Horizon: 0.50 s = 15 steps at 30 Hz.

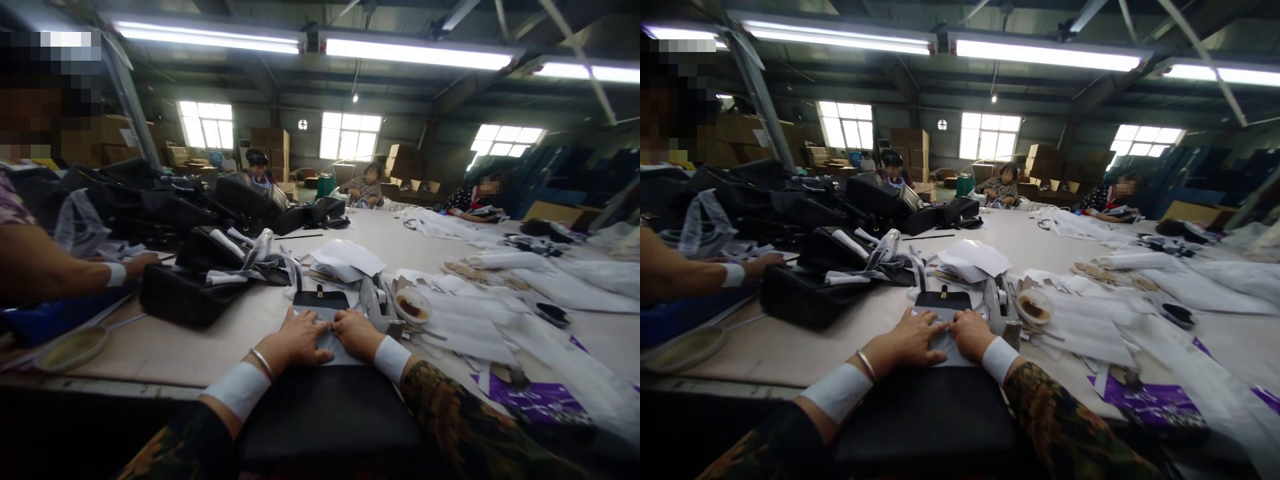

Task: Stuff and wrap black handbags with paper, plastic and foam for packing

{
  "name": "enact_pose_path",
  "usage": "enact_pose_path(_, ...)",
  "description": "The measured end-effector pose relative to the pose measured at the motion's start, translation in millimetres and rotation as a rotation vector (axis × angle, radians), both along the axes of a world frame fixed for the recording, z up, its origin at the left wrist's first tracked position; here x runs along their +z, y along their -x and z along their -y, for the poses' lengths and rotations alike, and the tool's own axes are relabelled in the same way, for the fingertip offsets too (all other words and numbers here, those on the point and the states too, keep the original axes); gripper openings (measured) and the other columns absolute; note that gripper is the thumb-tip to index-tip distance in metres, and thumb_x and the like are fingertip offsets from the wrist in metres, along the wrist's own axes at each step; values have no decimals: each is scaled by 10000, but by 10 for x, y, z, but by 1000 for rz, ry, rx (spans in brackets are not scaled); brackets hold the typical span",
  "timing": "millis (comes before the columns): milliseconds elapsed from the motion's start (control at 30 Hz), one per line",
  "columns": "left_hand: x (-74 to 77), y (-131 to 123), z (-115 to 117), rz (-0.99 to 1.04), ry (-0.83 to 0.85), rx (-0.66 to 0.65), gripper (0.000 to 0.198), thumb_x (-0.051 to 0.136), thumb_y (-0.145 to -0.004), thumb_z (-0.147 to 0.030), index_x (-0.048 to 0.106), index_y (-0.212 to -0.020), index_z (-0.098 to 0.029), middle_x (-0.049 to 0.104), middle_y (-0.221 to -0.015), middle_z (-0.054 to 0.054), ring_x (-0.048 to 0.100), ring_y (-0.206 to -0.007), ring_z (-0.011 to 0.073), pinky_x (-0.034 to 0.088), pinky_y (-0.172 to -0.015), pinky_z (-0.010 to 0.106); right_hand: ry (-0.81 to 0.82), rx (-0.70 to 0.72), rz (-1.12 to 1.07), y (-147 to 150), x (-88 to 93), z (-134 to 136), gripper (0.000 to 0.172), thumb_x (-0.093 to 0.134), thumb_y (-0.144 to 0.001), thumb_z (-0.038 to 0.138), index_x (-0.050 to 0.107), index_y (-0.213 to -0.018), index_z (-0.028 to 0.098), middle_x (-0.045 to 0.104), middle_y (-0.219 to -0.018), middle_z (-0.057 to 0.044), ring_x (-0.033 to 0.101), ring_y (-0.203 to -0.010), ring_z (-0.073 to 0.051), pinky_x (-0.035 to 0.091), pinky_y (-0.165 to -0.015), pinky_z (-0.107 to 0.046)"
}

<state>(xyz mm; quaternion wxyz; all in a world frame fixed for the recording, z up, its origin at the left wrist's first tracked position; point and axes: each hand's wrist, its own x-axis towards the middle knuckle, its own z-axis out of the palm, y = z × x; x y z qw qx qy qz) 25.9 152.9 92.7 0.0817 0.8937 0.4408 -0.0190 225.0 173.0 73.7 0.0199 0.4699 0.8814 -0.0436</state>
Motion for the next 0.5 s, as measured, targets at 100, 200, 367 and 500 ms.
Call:
enact_pose_path(100,215,-38,-29,-17,-46,-29,665,632,-789,-628,596,-1316,-224,529,-1410,202,403,-1364,435,188,-1105,708,7,2,-4,9,-24,-13,318,461,-962,298,755,-1018,191,668,-1118,-138,578,-1033,-282,430,-874,-395)
enact_pose_path(200,331,-157,-74,40,-75,-83,421,629,-841,-454,662,-1169,-191,629,-1254,174,545,-1229,370,338,-1090,560,17,-7,-19,-2,-66,-30,301,477,-952,289,751,-1027,186,665,-1140,-148,566,-1057,-288,430,-888,-389)
enact_pose_path(367,37,-332,-70,150,3,-50,445,514,-904,-321,541,-1311,-143,642,-1241,162,622,-1115,291,474,-966,399,23,2,-36,-19,-102,-42,316,496,-918,230,720,-1130,160,662,-1163,-152,577,-1052,-274,440,-922,-369)
enact_pose_path(500,-275,-337,23,169,-24,31,523,439,-942,-408,503,-1335,-70,604,-1298,208,557,-1212,326,398,-1066,463,31,75,-41,-14,-88,7,308,478,-927,231,755,-1043,164,649,-1205,-151,586,-1074,-279,430,-978,-395)
